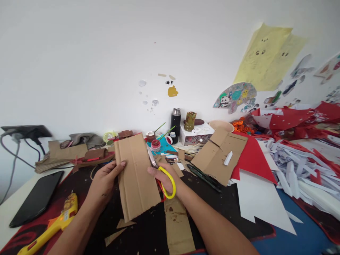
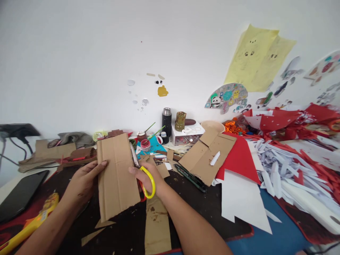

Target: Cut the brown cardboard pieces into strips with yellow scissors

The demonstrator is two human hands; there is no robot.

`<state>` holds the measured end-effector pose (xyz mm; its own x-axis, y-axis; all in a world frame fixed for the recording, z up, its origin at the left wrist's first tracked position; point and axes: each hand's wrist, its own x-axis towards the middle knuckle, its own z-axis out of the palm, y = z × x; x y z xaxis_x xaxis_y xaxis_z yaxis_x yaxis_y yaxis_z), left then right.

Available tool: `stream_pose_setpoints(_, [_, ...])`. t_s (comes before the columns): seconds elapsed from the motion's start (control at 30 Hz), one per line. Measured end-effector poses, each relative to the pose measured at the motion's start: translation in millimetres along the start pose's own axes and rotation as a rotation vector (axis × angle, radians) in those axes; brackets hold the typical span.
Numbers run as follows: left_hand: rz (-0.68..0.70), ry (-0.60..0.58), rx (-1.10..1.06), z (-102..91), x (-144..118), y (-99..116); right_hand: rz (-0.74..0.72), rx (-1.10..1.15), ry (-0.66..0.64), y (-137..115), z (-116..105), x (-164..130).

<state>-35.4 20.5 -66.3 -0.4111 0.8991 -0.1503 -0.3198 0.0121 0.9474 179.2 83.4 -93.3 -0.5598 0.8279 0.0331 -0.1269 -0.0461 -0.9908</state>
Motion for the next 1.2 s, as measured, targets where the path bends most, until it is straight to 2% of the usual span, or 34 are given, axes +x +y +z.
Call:
stream_pose_setpoints(0.13, [-0.032, -0.024, -0.017, -3.9, 2.2, -1.9, -0.033, -0.025, 0.044, -1.5, -0.9, 0.6])
stream_pose_setpoints(0.27, [-0.067, -0.129, 0.044, -8.6, 1.2, -1.5, -0.067, -0.044, 0.135, -3.8, -5.3, 2.0])
stream_pose_setpoints(0.37, [-0.061, -0.204, 0.082, -7.8, -1.7, 0.2, -0.069, 0.036, 0.137, -4.5, -7.1, 2.2])
stream_pose_setpoints(0.67, [-0.029, -0.206, 0.065, -3.0, -1.2, -2.6, -0.037, 0.147, 0.102, -2.6, -4.6, 2.9])
stream_pose_setpoints(0.9, [-0.055, -0.189, 0.089, -4.5, -1.6, -6.1, -0.069, 0.072, 0.194, 1.8, -4.1, 5.2])
stream_pose_setpoints(1.07, [-0.057, -0.289, 0.211, -8.5, -0.3, -8.8, -0.079, 0.083, 0.263, 4.3, -6.1, 8.8])
stream_pose_setpoints(1.2, [-0.131, -0.313, 0.255, -4.3, -2.2, -7.7, -0.081, 0.073, 0.270, 3.4, -6.2, 9.3])
